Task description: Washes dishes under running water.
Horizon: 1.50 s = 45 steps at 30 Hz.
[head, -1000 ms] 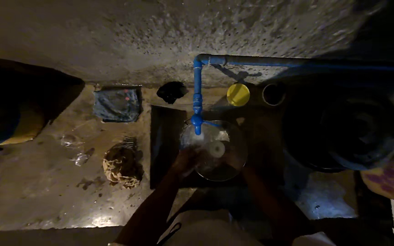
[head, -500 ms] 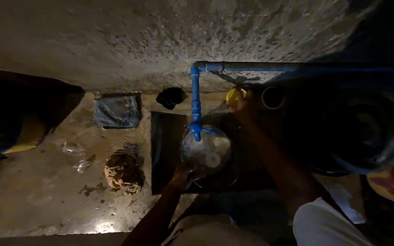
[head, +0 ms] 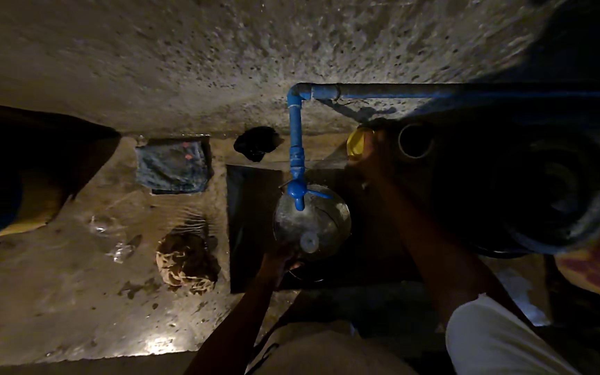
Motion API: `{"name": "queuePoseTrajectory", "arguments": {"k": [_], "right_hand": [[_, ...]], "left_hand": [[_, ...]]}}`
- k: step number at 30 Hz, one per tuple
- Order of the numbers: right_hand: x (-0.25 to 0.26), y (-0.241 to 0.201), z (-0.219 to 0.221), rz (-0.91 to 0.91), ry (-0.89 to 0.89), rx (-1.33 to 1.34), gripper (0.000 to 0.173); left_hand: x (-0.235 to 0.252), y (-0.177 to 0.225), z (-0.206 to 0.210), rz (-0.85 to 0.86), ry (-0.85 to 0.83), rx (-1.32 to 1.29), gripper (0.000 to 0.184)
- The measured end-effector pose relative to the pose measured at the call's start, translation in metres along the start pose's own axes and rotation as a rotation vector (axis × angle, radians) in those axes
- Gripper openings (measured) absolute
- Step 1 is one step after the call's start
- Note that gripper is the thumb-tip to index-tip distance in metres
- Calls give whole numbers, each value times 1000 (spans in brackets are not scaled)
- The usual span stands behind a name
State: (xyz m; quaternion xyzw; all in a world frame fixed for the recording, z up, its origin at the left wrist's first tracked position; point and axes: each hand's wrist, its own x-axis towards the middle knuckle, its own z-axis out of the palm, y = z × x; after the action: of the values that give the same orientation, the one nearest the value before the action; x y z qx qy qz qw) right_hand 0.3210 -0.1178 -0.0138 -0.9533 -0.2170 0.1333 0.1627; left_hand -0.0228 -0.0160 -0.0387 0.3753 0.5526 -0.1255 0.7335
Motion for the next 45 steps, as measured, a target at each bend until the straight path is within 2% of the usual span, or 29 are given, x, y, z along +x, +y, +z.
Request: {"name": "queuePoseTrajectory", "arguments": {"k": [5,7,9,11,13,14,16,20,21,23,25,27,30,37,42,44,45], "right_hand": [[-41,-17,-18,102,-65,226,83],[-65,-16,-17,178,-146,413,81],[-89,-12,-12,286,-195,663,70],[-112,-3,1,398,-267,911,61],[-135,-1,2,445,-324,1035,59],[-147,-3,-2,425,-350,1040,58],[-168,-12,-13,329,-386,997,56],[-204,-39,-30,113,-466,823,69],[-212,-44,-31,47,-439,790,72],[-227,-50,-33,-37,-381,703,76],[-235,-50,-35,-75,-316,569,72],[-239,-46,-30,-131,-168,480,62],[-241,-40,-22,-185,-1,473,53],[-234,-31,-20,-178,7,559,53],[-230,-27,-9,-222,122,596,57],[-230,-32,-21,-83,77,676,51],[-226,-37,-39,105,7,737,46]], "left_hand": [[9,4,2,-13,78,13,35],[14,3,2,-13,102,12,37],[17,3,0,-13,138,72,37],[15,4,-4,-38,201,272,38],[1,13,-4,-70,261,588,41],[-13,21,-1,-60,261,666,45],[-45,32,15,-14,230,527,48],[-87,51,60,-73,-245,-20,63],[-88,53,71,-57,-331,-104,69],[-84,55,90,-10,-428,-259,68],[-81,53,105,53,-427,-333,64],[-82,52,118,89,-379,-377,61],[-86,52,130,109,-314,-371,59],[-86,52,139,149,-235,-299,54],[-94,61,147,151,-144,-206,53],[-89,59,144,152,-141,-184,53],[-87,56,139,139,-161,-179,53]]}}
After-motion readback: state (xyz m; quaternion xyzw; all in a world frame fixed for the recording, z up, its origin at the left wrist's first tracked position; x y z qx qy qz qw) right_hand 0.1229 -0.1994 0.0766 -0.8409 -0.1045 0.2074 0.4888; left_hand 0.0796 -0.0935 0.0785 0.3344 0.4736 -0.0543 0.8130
